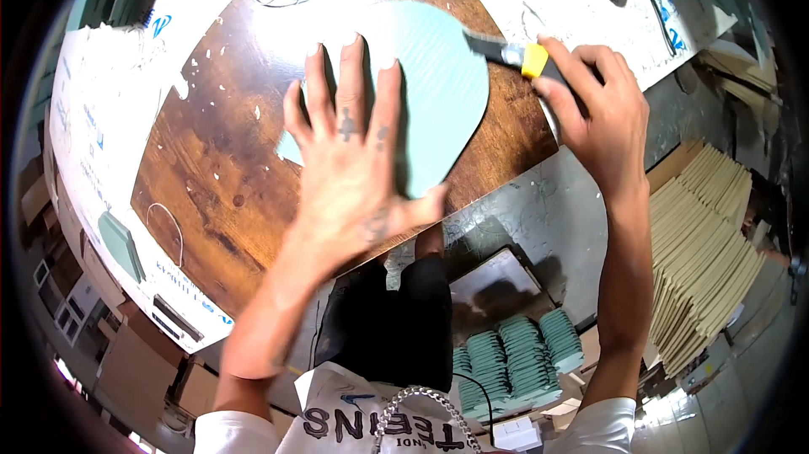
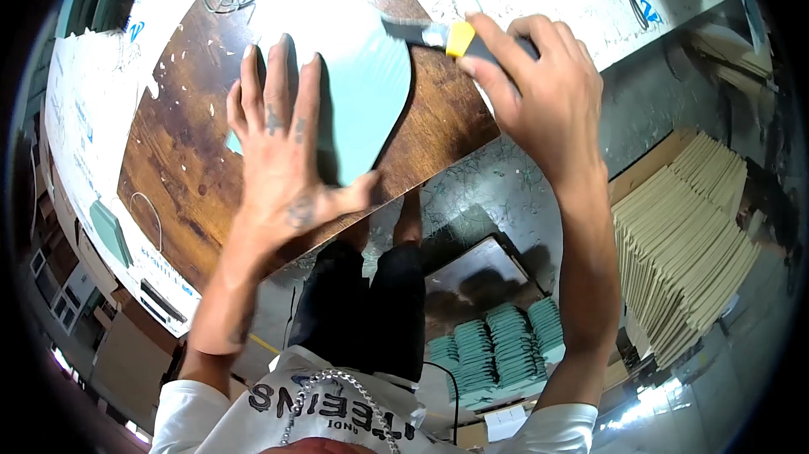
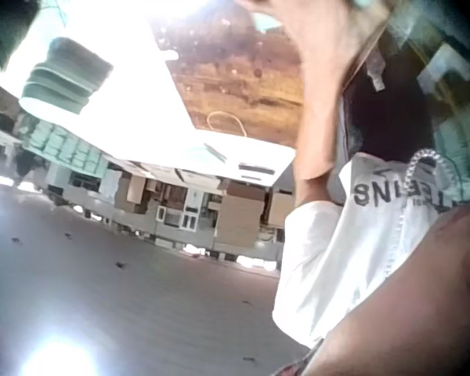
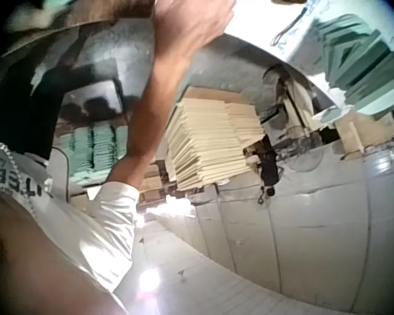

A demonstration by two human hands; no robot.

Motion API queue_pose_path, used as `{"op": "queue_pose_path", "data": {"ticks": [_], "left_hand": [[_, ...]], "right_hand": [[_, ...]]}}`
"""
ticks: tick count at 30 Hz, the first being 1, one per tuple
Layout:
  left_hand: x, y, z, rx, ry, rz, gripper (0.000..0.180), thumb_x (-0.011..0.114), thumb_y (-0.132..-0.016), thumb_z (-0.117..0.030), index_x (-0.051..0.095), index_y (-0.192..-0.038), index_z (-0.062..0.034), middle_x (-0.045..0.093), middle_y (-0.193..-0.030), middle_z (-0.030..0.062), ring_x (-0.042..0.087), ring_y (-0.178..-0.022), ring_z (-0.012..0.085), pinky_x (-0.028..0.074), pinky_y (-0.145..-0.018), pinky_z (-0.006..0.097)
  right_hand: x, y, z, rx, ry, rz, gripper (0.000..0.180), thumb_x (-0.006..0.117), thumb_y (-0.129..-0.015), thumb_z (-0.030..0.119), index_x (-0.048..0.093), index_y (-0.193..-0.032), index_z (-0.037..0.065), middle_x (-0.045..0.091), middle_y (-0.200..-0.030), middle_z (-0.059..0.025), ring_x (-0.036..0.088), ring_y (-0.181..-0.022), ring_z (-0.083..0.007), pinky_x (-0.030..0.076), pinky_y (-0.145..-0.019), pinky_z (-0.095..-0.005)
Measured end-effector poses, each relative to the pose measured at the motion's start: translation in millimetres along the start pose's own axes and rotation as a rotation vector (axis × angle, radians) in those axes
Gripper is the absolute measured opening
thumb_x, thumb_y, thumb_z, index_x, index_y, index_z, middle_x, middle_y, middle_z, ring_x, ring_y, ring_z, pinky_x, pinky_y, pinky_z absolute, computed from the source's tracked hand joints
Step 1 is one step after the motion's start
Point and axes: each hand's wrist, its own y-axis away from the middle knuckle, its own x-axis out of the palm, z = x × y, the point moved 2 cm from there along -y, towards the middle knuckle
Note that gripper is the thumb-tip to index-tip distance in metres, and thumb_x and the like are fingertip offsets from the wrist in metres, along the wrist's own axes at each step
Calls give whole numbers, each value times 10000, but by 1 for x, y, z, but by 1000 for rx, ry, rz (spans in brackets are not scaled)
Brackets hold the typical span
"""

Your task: Using a utility knife to trim the edges of green foam pads on a work table.

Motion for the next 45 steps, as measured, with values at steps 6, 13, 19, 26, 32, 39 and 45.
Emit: {"op": "queue_pose_path", "data": {"ticks": [6, 13, 19, 26, 32, 39, 45], "left_hand": [[-51, 13, 61, -9, 319, 42, 958, 704, -818, -526, 338, -1580, -77, 253, -1634, 263, 215, -1517, 454, 148, -1204, 683], [-15, 20, 8, -270, -35, -42, 984, 693, -805, -720, 402, -1570, -172, 175, -1669, 227, 143, -1547, 417, 70, -1216, 675], [-8, 10, -13, -399, -56, -92, 1085, 698, -742, -789, 399, -1567, -152, 177, -1653, 269, 72, -1534, 495, 38, -1189, 725], [-11, 14, 6, -456, 28, -353, 772, 589, -952, -536, 463, -1468, 25, 270, -1526, 362, 273, -1444, 510, 143, -1150, 722], [2, 14, 18, -513, -156, -321, 699, 539, -1003, -464, 441, -1474, 43, 407, -1460, 345, 278, -1422, 552, 204, -1149, 691], [1, 9, 15, -466, -135, -378, 606, 592, -987, -343, 467, -1401, 81, 449, -1366, 317, 389, -1342, 493, 286, -1114, 618], [1, 15, 28, -412, -175, -321, 668, 465, -1037, -467, 449, -1460, 50, 422, -1428, 335, 406, -1362, 464, 315, -1140, 609]], "right_hand": [[-8, 49, 40, 34, -156, 110, 460, 787, -855, 290, 708, -1293, 175, 615, -933, -48, 573, -818, -202, 497, -682, -360], [-15, 102, 65, 406, -403, -32, 425, 766, -904, 222, 687, -1301, 91, 608, -1016, -93, 627, -892, -238, 540, -715, -374], [-15, 116, 73, 533, -476, -83, 415, 712, -963, 283, 673, -1296, 37, 611, -1031, -131, 654, -911, -245, 559, -703, -368], [-5, 87, 100, 384, -359, -87, 508, 879, -775, 233, 714, -1239, 106, 609, -1017, -54, 598, -865, -234, 520, -714, -367], [2, 54, 78, 196, -160, -102, 398, 826, -839, 331, 728, -1175, 141, 574, -948, -29, 554, -798, -206, 486, -654, -369], [1, 40, 54, 75, -191, -67, 424, 866, -785, 240, 744, -1175, 127, 639, -1008, -19, 619, -875, -212, 532, -714, -349], [1, 25, 52, 49, -224, 15, 443, 883, -755, 124, 750, -1177, 100, 667, -1031, -26, 636, -892, -199, 548, -765, -323]]}}
